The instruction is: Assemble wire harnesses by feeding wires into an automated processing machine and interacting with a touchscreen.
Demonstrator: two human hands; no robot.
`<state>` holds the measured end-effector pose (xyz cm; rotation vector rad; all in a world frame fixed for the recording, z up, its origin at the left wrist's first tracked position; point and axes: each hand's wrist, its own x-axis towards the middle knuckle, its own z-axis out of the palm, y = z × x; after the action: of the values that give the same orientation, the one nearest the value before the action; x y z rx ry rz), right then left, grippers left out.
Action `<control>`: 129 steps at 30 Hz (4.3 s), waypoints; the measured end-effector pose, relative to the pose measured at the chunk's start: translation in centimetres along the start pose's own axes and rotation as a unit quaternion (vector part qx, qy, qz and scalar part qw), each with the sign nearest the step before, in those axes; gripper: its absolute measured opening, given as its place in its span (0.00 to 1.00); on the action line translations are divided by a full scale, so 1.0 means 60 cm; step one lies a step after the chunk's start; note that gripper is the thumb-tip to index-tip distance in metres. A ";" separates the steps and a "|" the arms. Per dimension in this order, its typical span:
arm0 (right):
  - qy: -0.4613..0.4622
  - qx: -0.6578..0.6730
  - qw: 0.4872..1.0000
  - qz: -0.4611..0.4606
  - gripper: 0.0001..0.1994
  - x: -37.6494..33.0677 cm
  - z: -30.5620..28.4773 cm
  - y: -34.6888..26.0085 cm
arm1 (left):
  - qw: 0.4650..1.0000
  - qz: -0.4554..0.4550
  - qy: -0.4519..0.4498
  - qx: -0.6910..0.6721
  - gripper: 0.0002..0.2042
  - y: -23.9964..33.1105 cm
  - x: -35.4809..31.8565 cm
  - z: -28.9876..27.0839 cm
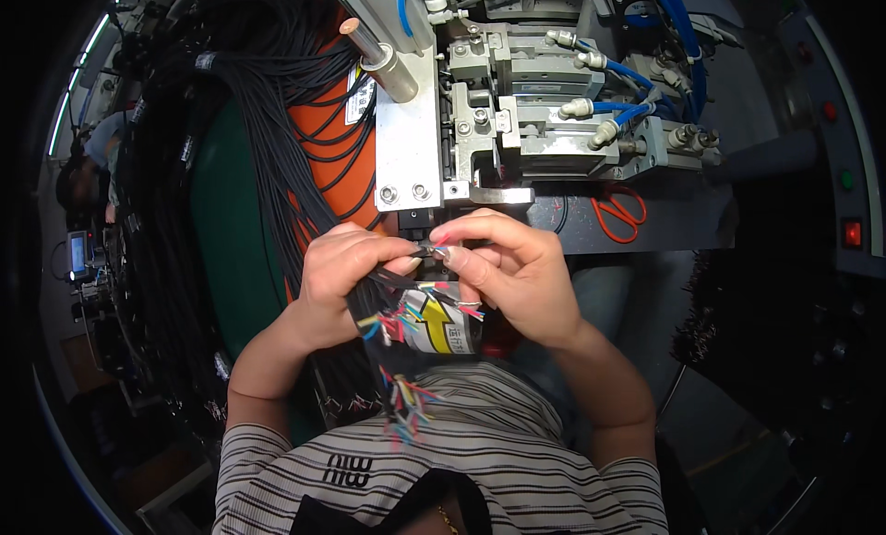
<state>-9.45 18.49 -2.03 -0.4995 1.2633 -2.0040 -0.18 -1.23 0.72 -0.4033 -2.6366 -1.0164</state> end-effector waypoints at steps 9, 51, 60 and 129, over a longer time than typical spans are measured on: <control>-0.054 -0.162 0.974 -0.147 0.07 0.009 -0.006 0.031 | 0.998 0.040 -0.038 0.041 0.17 0.014 0.017 -0.002; 0.027 -0.572 0.798 -0.186 0.03 -0.005 -0.006 -0.001 | 0.986 0.038 -0.045 0.154 0.20 0.017 0.014 0.037; 0.016 -0.596 0.780 -0.192 0.02 0.000 -0.004 -0.007 | 0.976 0.133 -0.072 0.158 0.19 0.004 0.019 0.022; 0.067 -0.338 0.921 -0.185 0.07 -0.026 0.004 0.003 | 1.000 0.003 -0.011 -0.029 0.19 0.010 0.010 0.028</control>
<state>-8.21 19.44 -2.03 -0.9993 2.0869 -1.8689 -0.80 0.46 0.11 -0.4375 -2.6293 -1.0935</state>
